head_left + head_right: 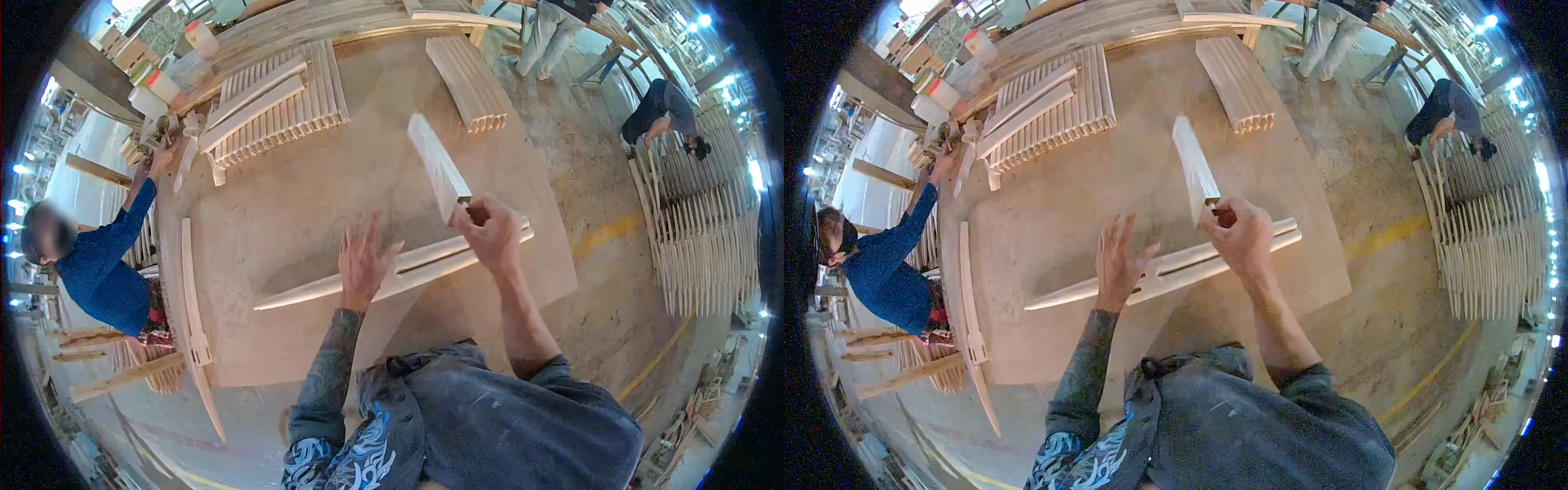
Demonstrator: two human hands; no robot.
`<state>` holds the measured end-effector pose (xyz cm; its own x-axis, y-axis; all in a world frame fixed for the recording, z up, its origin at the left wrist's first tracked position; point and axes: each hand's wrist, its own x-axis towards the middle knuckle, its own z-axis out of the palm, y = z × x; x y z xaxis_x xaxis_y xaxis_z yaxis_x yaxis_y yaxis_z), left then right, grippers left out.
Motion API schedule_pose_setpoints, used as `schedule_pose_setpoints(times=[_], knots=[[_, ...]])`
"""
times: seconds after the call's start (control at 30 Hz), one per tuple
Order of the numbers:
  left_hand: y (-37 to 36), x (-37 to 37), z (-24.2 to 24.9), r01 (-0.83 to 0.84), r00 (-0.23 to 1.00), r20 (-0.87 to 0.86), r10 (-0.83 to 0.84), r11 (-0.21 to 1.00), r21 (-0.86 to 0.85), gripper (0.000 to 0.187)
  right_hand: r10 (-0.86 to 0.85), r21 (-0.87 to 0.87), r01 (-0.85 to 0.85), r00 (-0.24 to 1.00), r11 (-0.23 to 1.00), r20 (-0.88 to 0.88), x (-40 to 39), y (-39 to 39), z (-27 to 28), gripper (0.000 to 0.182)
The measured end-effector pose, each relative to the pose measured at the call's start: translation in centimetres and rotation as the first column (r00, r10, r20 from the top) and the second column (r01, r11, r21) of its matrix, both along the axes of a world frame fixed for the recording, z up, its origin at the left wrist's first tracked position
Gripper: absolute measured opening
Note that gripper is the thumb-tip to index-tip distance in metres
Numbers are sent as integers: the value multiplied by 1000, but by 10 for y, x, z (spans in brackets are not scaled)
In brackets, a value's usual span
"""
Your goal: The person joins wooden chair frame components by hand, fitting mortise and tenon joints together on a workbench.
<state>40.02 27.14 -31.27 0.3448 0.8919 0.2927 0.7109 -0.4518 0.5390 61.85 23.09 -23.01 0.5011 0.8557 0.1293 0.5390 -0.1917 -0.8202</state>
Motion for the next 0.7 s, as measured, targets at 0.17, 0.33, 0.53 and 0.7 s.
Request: schedule_pose_setpoints(times=[0.17, 0.33, 0.53, 0.7], knots=[[2, 18, 55, 199, 972, 115, -205, 978, 65, 79, 246, 32, -297, 843, 954, 479, 4, -33, 84, 13], [10, 19, 65, 255, 943, 220, -249, 967, -1, 65, 315, 95, -563, 585, 821, 747, -23, -37, 130, 12], [27, -11, 84, 175, 946, 299, -122, 972, -154, 40, 209, 379, -422, 848, 824, 488, -41, -31, 120, 34], [44, -41, 181, 230, 825, 540, -165, 972, -54, 43, 261, 180, -344, 892, 922, 370, -31, -6, 47, 67]])
